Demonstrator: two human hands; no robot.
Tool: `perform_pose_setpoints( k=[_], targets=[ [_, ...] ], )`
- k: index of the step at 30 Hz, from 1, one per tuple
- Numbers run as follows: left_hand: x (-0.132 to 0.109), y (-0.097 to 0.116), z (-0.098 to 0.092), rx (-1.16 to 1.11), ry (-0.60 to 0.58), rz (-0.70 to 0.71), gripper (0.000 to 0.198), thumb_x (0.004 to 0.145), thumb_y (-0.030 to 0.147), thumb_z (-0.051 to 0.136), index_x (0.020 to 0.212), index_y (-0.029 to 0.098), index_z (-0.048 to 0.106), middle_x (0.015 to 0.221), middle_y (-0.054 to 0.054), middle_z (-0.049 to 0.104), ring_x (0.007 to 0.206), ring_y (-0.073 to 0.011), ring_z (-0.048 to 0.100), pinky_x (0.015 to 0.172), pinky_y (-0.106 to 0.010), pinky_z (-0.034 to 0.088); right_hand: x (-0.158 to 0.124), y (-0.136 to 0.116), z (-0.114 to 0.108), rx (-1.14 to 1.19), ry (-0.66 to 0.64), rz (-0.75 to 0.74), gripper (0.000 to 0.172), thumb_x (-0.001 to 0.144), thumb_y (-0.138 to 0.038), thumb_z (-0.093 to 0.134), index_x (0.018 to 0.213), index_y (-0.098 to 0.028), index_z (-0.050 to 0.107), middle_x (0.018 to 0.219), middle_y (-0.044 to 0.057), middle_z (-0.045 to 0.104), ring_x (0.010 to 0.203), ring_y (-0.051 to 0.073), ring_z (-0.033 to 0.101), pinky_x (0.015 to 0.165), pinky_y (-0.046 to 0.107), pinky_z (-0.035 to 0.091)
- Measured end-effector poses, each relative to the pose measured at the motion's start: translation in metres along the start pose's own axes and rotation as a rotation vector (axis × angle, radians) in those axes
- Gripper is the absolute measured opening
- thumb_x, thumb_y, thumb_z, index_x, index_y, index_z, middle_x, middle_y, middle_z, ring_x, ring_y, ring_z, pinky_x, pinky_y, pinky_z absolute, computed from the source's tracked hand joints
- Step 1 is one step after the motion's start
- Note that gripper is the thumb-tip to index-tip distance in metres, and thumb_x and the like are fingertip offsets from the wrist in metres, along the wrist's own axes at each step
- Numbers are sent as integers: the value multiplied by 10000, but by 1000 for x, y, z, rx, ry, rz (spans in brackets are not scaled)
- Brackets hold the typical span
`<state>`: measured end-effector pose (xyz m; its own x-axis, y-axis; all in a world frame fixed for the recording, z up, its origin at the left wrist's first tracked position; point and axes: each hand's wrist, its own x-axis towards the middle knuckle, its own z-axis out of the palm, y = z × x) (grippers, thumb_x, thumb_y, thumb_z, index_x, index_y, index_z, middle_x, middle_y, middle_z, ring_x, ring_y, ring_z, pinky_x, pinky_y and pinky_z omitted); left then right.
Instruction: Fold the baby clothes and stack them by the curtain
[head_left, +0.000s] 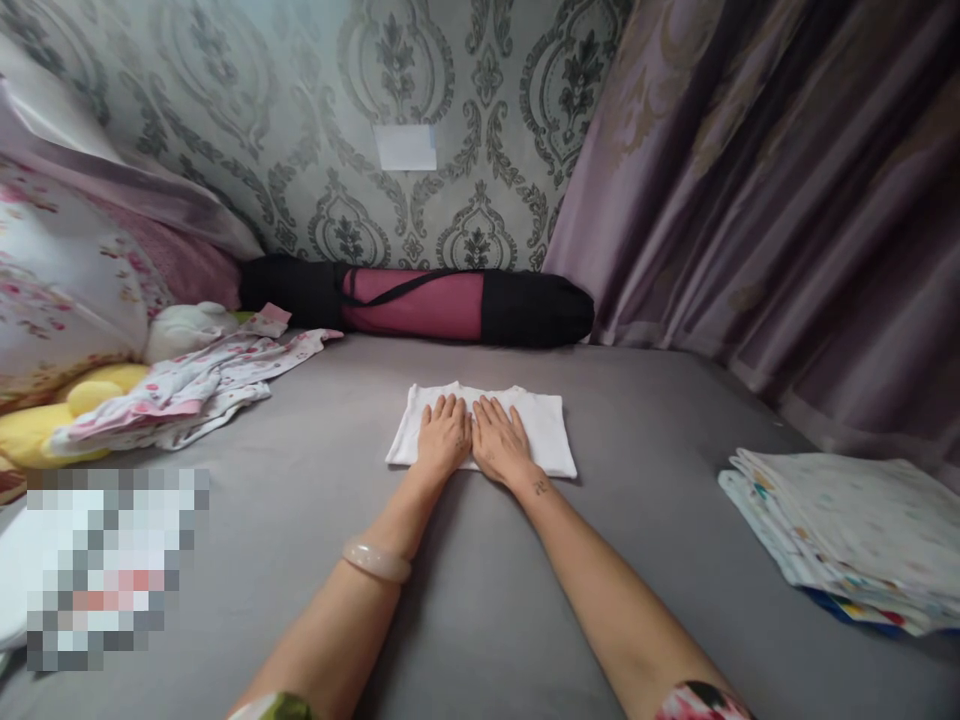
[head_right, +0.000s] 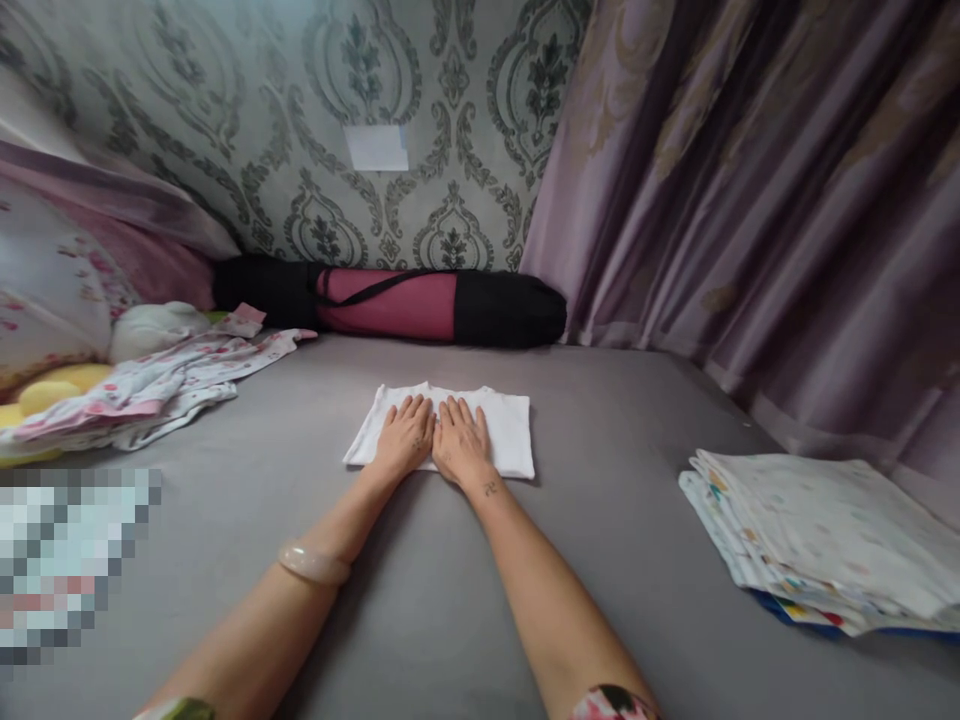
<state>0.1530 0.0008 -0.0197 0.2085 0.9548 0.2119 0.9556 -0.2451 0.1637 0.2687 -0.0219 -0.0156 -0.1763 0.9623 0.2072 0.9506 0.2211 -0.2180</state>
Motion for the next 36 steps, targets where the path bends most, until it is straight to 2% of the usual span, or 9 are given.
perform_pose_setpoints(
  k=[5,10,17,27,30,33,36],
  targets=[
    [0,2,-4,17,27,8,465,976,291,270,1372,132,456,1448,-130,452,1371,-275,360,1110,-476,287,0,1,-5,-8,-2,-12,514,978,-287,234,1441,-129,391,1519,78,347,1411,209,251,1147,426,124],
    [1,4,-9,40,154,76,492,980,320,262,1401,125,426,1478,-123,412,1406,-266,295,1155,-479,185,0,8,-13,-51,81,37,514,981,-300,250,1430,-103,404,1519,116,340,1419,234,229,1153,442,57],
    [2,-2,0,50,-26,13,526,981,418,254,1403,158,430,1483,-136,400,1385,-304,326,1118,-521,248,-3,17,-8,-50,8,109,533,981,-353,259,1450,-128,375,1526,102,329,1413,243,237,1142,449,87],
    [5,-4,-4,39,-47,28,531,974,428,266,1395,149,429,1482,-144,398,1380,-308,330,1114,-515,259,-2,18,-14,-17,-8,107,532,977,-342,256,1451,-127,370,1529,104,323,1414,238,234,1143,445,99],
    [6,-7,-7,68,26,33,513,976,410,265,1378,146,444,1459,-146,430,1374,-281,345,1120,-485,257,-1,20,-17,-32,35,169,543,965,-288,266,1460,-75,336,1535,130,300,1425,242,207,1150,445,58],
    [7,-13,-9,98,101,-2,522,979,408,248,1386,140,437,1467,-147,419,1399,-273,302,1146,-475,203,-1,24,-16,-72,85,248,573,956,-288,283,1460,-15,308,1540,160,271,1431,265,179,1151,453,34],
    [7,-18,-7,87,22,-53,552,976,429,247,1378,105,441,1473,-167,403,1398,-297,300,1142,-492,206,-2,28,-11,-73,45,288,589,958,-321,278,1448,2,326,1537,170,274,1423,273,199,1147,439,87]
  ],
)
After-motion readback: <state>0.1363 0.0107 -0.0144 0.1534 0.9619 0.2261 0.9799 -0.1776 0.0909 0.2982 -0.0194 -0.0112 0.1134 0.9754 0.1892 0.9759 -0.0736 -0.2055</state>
